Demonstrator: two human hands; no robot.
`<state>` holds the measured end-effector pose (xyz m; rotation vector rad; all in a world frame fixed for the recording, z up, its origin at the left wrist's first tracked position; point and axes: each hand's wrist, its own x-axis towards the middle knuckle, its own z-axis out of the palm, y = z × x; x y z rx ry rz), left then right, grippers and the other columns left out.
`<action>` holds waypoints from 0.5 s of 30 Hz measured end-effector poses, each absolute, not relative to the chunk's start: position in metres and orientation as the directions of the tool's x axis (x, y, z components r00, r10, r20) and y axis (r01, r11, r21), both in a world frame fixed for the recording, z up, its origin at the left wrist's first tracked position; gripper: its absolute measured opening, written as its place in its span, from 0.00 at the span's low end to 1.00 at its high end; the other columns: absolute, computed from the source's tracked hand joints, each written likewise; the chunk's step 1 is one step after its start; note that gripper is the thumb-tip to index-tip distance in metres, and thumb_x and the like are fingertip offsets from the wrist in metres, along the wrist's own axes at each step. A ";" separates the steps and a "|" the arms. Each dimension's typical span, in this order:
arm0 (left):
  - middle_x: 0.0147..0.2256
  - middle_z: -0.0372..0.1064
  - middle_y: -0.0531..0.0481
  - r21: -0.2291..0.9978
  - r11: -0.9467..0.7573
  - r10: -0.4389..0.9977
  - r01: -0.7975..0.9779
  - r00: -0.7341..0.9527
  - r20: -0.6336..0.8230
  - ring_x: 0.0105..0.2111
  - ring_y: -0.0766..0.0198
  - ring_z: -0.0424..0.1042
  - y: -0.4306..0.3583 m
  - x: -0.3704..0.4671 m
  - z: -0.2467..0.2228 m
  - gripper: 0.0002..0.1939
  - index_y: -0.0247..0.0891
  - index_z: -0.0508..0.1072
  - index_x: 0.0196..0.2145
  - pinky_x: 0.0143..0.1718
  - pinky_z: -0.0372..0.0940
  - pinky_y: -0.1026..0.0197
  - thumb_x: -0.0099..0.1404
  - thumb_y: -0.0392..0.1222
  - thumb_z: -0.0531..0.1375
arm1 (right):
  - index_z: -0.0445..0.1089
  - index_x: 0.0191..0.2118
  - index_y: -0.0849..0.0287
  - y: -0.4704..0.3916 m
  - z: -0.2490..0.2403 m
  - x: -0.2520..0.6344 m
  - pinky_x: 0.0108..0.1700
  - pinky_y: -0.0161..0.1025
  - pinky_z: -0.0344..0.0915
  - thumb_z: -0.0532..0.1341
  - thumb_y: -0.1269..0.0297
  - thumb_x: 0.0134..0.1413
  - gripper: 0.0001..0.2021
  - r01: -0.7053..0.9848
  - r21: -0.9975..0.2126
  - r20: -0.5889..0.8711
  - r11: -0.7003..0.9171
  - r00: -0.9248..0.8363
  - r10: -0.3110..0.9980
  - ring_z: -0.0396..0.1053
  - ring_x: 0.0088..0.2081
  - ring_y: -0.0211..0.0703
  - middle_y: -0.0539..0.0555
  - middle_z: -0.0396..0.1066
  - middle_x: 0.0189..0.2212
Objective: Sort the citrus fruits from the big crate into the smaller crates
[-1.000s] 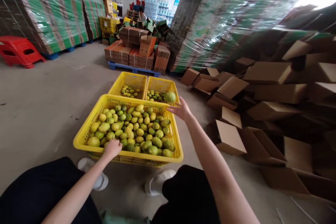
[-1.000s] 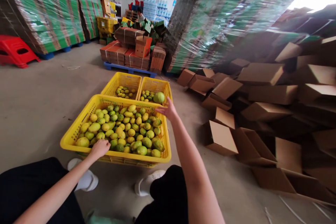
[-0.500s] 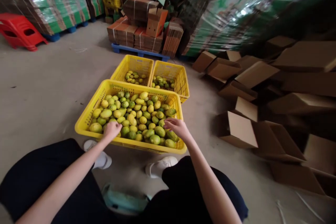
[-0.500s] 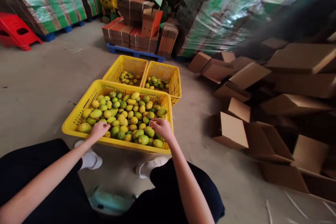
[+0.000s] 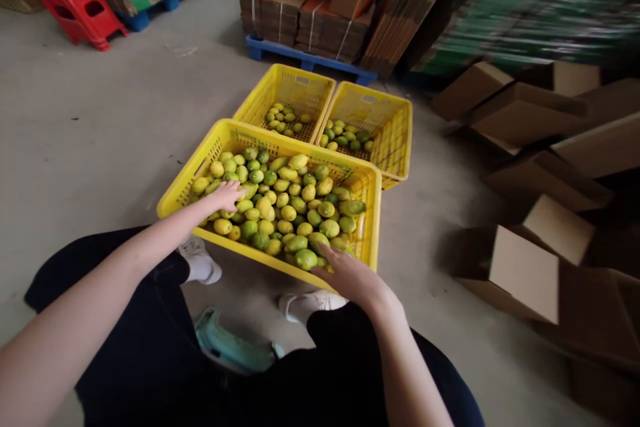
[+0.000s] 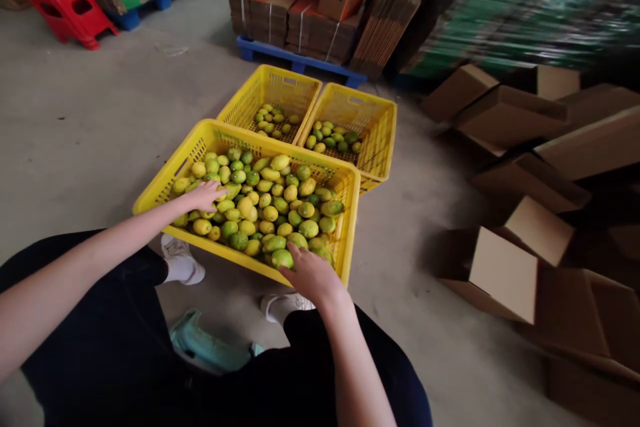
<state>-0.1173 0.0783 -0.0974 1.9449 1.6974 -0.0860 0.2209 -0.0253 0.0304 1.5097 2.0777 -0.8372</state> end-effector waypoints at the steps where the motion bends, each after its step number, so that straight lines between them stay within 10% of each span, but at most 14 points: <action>1: 0.54 0.68 0.37 0.383 -0.036 0.900 0.923 0.196 -0.389 0.61 0.40 0.60 0.079 -0.114 -0.098 0.24 0.40 0.76 0.43 0.62 0.52 0.46 0.46 0.30 0.67 | 0.54 0.70 0.64 -0.022 0.032 0.219 0.60 0.48 0.63 0.55 0.57 0.67 0.31 0.951 -0.211 -0.644 0.227 -0.310 0.699 0.67 0.62 0.59 0.69 0.67 0.62; 10: 0.34 0.71 0.49 0.799 0.253 0.907 0.546 0.154 -0.393 0.43 0.54 0.71 0.084 -0.119 -0.072 0.17 0.37 0.75 0.38 0.49 0.64 0.58 0.51 0.41 0.70 | 0.64 0.64 0.61 -0.009 0.022 0.220 0.56 0.56 0.67 0.58 0.59 0.63 0.26 0.959 -0.185 -0.563 0.213 -0.281 0.777 0.72 0.57 0.66 0.70 0.73 0.55; 15: 0.37 0.75 0.43 0.796 0.514 0.858 -0.320 0.191 -0.477 0.37 0.57 0.74 0.044 -0.127 -0.020 0.14 0.36 0.72 0.41 0.38 0.70 0.59 0.59 0.47 0.61 | 0.65 0.62 0.54 -0.006 0.004 0.214 0.55 0.49 0.69 0.60 0.54 0.61 0.25 0.794 -0.598 -0.545 0.109 -0.502 0.672 0.75 0.52 0.55 0.60 0.75 0.54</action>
